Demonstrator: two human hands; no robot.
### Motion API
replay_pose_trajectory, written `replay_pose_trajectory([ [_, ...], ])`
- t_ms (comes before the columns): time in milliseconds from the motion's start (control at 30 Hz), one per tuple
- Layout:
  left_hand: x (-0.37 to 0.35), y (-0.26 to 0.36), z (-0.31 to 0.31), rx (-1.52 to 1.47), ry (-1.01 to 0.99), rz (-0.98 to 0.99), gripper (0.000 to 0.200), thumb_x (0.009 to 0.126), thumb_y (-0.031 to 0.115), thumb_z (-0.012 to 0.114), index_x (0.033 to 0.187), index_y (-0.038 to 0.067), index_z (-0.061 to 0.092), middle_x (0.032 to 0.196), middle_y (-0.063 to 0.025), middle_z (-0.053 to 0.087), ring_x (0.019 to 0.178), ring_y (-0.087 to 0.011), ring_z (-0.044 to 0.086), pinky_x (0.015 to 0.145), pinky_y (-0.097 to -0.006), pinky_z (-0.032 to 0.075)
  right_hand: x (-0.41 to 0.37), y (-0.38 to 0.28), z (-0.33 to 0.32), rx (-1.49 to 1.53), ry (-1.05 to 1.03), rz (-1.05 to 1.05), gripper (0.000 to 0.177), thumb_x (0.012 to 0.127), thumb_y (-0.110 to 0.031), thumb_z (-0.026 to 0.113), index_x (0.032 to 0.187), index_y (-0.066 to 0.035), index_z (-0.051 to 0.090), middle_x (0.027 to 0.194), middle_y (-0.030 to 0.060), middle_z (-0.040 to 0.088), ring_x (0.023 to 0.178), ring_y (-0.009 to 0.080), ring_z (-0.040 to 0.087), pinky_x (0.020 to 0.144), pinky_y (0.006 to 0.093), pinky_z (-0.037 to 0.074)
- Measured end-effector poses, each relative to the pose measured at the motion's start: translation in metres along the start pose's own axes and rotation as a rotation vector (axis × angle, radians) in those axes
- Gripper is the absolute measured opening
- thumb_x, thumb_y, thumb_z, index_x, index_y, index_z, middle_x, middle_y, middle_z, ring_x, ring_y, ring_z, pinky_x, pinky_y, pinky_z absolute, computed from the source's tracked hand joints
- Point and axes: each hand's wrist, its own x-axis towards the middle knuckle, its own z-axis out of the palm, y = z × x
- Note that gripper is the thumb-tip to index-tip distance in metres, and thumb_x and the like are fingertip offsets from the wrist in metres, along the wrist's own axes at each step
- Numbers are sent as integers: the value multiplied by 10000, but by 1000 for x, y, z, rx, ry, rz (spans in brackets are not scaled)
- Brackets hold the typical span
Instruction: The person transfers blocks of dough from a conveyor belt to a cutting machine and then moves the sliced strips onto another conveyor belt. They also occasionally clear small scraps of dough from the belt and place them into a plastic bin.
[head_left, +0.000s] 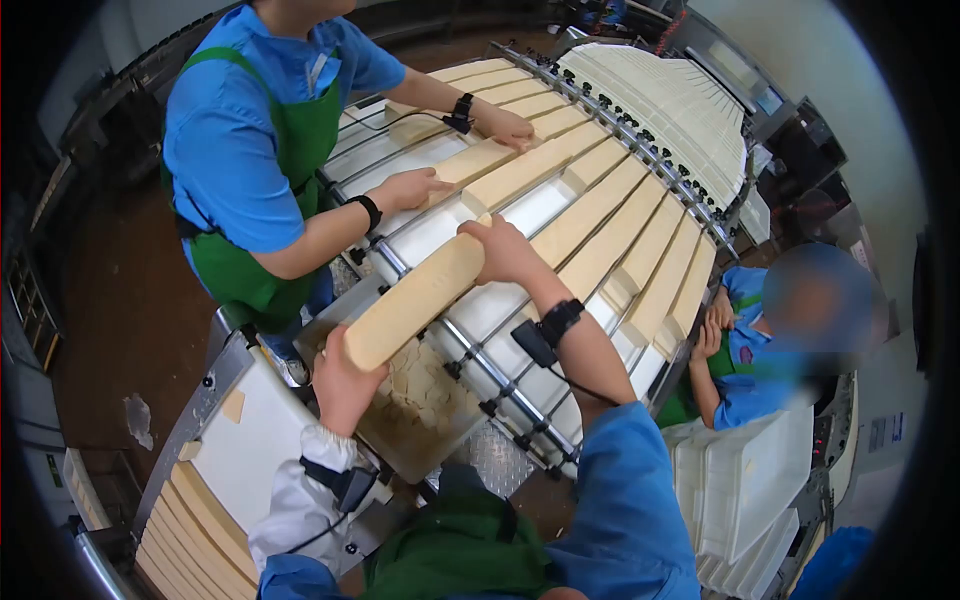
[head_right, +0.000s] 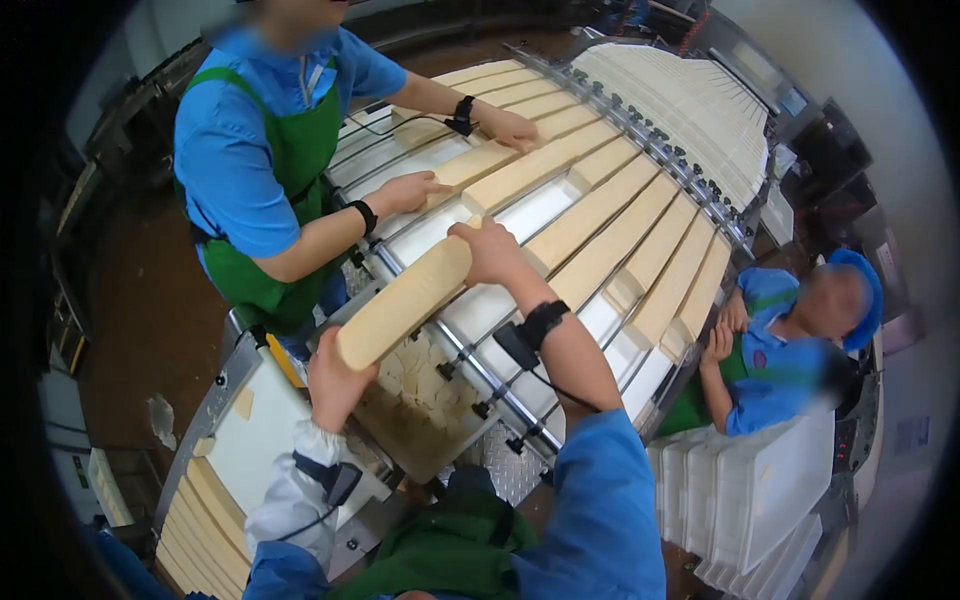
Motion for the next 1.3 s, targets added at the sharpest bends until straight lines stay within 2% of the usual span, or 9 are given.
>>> replay_pose_trajectory([
  [133,47,32,32,64,-127,36,728,614,307,802,1234,89,489,1042,-225,621,979,-374,594,828,-459,491,49,91,23,335,-306,34,790,539,-204,769,1278,-198,488,1117,222,583,1038,379,582,886,419,484],
  [233,66,53,51,-48,-202,56,705,694,289,768,1274,62,438,1024,-231,627,933,-357,629,796,-415,509,46,108,25,251,-167,321,793,608,-278,737,1324,-111,439,1214,242,537,1138,393,520,970,462,419],
  [367,97,61,126,-327,-311,-25,466,787,160,665,1174,56,427,836,-173,629,734,-279,641,650,-352,503,-14,91,24,-67,512,33,718,683,-257,729,1309,-59,440,1242,248,466,1194,399,428,1045,515,294],
  [500,145,66,237,-453,-219,-40,266,784,110,643,999,53,496,679,-120,587,627,-224,597,581,-343,472,-124,66,3,211,462,-122,508,722,-168,712,1181,-56,525,1198,203,484,1136,393,460,984,470,369],
  [767,165,90,290,-625,-110,-45,155,739,99,713,789,42,578,677,-56,602,589,-137,564,544,-282,461,-293,63,10,405,405,317,405,743,-112,682,1125,-43,566,1109,180,556,1050,359,531,922,429,430],
  [967,166,29,279,-647,-121,-93,176,750,-16,591,918,35,601,807,-103,647,725,-171,617,640,-264,495,-331,66,16,238,497,498,364,757,-117,675,1107,-64,592,1104,150,580,1027,340,557,885,405,463],
  [1000,150,66,261,-334,-132,71,191,760,-29,595,944,22,588,804,-97,641,724,-170,614,653,-268,499,-342,68,8,235,507,526,368,755,-91,655,1110,-40,575,1102,165,573,1043,351,543,903,411,449],
  [1100,95,67,149,-680,-109,7,149,832,-33,586,973,0,546,903,-71,601,794,-134,581,701,-257,485,-347,123,29,19,627,684,380,729,-65,639,1094,0,555,1077,197,567,1021,364,544,896,426,448],
  [1300,10,39,26,-390,100,-95,344,897,68,603,1211,19,471,1153,-109,536,974,-159,537,840,-274,447,-344,232,34,-221,594,698,385,666,30,544,1051,16,561,1032,196,555,959,358,536,838,434,444],
])
